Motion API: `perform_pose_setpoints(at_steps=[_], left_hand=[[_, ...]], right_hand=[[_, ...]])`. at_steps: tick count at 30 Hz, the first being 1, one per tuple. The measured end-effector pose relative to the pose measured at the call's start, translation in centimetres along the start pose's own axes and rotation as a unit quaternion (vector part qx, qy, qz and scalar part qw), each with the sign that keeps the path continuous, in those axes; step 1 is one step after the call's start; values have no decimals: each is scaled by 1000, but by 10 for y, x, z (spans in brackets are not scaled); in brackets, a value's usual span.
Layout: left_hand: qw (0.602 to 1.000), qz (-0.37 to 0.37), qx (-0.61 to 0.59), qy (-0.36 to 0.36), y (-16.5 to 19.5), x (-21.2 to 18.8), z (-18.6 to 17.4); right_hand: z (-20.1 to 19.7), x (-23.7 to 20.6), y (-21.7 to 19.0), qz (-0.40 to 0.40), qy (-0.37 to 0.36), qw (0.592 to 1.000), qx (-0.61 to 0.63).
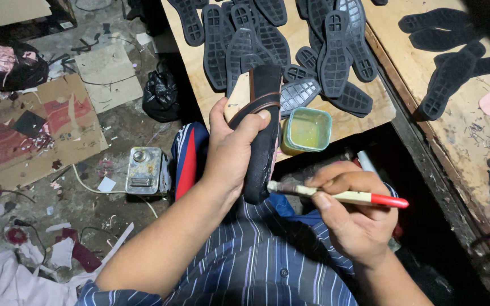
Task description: The person holds a shoe upper with a strap in one hand and uses a brush to apply glue from a small container onto the sole edge and upper of the shoe, rotating the shoe to coat different areas, then dips the brush back into the glue container and continues brushing along the edge.
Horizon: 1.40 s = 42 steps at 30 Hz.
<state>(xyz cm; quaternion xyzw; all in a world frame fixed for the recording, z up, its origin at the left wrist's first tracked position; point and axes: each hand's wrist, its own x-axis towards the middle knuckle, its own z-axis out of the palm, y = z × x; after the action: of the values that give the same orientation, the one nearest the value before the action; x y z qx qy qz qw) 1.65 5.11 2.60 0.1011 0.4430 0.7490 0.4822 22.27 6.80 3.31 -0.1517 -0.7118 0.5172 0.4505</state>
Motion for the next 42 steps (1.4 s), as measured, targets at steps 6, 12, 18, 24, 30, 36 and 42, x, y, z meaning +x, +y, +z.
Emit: perform_pose_setpoints(at_steps=[6,12,18,24,30,36,42], left_hand=[[993,-78,-67,-62,-16,15,-14],[915,-172,-277,-238,-23,30,-21],[896,-154,-297,-291,-20,31,-21],[890,-185,-293,-297,-25,20,-24],[886,-193,-264,-328,-27,13,-45],[823,-265,-395,-310,-19,4,-70],[793,-268,-451,-309,-29,-3,-90]], right_hand=[[2,4,9,-27,64,996,-50],[0,-12,5,-42,111,993,-2],[-2,-20,4,-18,116,992,38],[6,-14,2,51,57,990,118],[-25,7,48,-35,206,978,14],[-106,25,124,182,298,929,-121],[-122,35,178,235,89,875,-413]])
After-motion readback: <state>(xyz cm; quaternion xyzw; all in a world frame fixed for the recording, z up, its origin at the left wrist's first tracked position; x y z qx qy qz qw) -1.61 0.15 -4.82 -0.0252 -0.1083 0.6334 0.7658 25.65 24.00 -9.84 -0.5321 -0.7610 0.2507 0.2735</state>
